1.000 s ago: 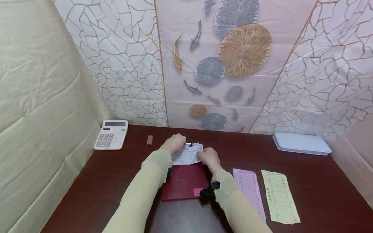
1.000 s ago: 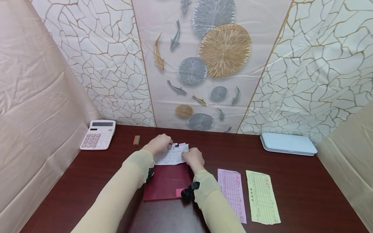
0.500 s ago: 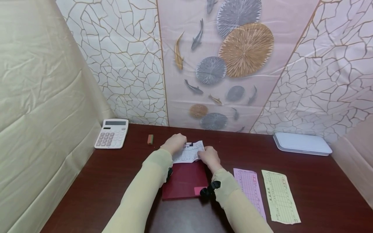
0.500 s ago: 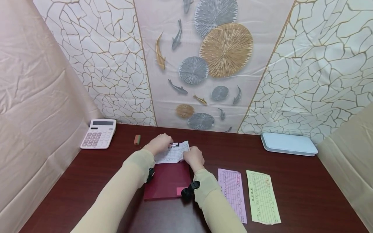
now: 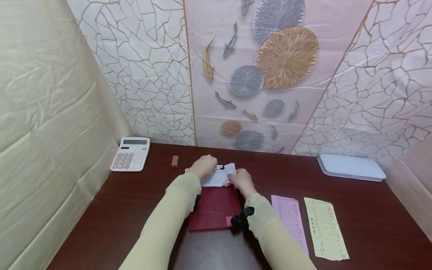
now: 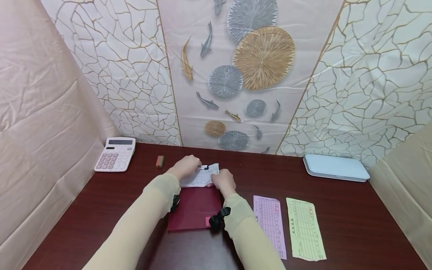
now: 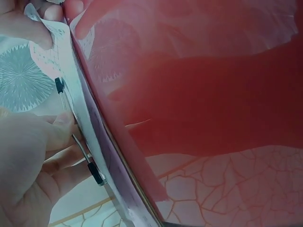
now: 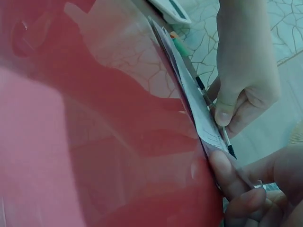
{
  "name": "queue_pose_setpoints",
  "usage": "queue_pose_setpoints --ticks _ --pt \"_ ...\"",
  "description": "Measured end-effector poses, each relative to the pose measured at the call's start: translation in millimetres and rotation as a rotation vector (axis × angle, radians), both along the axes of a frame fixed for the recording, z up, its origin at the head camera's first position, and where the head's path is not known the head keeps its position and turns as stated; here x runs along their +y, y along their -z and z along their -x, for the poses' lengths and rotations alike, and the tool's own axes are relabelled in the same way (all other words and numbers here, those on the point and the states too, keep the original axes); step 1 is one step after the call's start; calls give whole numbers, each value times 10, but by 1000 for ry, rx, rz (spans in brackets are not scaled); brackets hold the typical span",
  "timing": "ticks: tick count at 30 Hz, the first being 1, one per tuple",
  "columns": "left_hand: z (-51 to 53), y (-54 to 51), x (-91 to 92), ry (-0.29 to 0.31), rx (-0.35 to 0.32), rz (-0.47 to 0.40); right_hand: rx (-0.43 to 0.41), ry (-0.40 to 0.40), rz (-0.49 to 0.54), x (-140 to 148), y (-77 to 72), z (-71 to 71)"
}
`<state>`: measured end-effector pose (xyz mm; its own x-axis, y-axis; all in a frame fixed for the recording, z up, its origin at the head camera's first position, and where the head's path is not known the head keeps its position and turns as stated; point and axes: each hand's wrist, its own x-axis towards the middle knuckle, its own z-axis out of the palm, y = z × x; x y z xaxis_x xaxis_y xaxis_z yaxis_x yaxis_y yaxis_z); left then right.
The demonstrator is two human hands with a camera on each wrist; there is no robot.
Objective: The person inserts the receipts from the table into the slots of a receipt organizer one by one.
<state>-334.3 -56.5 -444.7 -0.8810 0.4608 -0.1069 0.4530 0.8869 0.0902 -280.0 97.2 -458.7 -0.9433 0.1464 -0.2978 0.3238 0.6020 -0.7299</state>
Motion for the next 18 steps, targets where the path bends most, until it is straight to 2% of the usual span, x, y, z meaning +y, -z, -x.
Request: queue_pose_setpoints --ticks 5,9,14,18 --pt "1 39 11 52 56 30 4 -1 -41 12 23 -3" --pt "0 80 -12 30 57 -32 24 -11 -18 44 45 -17" --pt "1 133 -99 -18 10 -147 55 -44 53 115 72 -35" --pt "-11 125 -161 -46 -44 -208 33 -85 82 164 69 -54"
